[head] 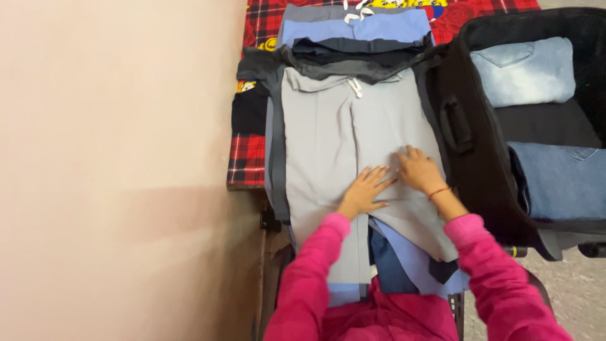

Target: The person folds a pair of jeans, a pair of trousers, and a t-shirt by hand and places the folded jeans into an open suitcase.

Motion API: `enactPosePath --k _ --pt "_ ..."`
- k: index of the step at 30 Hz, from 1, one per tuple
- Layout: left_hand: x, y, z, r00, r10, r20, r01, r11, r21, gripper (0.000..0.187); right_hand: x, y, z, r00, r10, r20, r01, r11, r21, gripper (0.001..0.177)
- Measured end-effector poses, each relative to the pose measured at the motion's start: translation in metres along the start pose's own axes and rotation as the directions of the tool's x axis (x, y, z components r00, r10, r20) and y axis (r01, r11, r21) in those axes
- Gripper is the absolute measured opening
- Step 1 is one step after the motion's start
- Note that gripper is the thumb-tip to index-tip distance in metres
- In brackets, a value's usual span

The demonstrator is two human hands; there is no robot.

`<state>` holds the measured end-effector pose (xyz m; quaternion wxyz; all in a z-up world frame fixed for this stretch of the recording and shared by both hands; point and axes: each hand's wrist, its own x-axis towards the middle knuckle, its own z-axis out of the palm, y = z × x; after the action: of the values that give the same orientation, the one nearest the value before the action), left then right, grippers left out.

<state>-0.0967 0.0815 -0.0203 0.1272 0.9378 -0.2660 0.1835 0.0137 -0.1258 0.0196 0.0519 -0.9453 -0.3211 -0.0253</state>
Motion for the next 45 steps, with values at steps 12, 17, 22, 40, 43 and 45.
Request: enactPosePath --k 12,17,22,40,43,45 --pt "-0.112 -0.043 -0.071 0.910 -0.380 0.166 0.336 0.910 0.242 0.079 -0.115 -0.091 0.056 0.907 0.231 -0.353 -0.111 0.938 0.328 0.069" --pt "-0.109 -0.039 -0.068 0.751 -0.597 0.282 0.529 0.800 0.283 0.094 -0.136 -0.099 0.052 0.939 0.253 -0.235 -0.162 0.924 0.348 0.072" --pt "-0.127 -0.039 -0.072 0.575 -0.764 0.292 0.717 0.643 0.270 0.110 -0.148 -0.097 0.051 0.956 0.244 -0.163 -0.169 0.911 0.376 0.073" --pt "-0.164 -0.056 -0.100 0.277 -0.783 0.557 0.949 0.314 -0.030 0.080 -0.206 -0.017 0.087 0.745 0.667 0.003 -0.521 0.579 0.628 0.083" --pt "-0.169 -0.050 -0.092 0.486 -0.646 0.589 0.874 0.367 -0.319 0.075 -0.220 -0.011 0.084 0.639 0.763 0.098 -0.644 0.462 0.610 0.079" --pt "-0.169 -0.037 -0.088 0.566 -0.625 0.538 0.823 0.384 -0.419 0.076 -0.234 -0.007 0.082 0.517 0.840 0.164 -0.752 0.355 0.555 0.069"
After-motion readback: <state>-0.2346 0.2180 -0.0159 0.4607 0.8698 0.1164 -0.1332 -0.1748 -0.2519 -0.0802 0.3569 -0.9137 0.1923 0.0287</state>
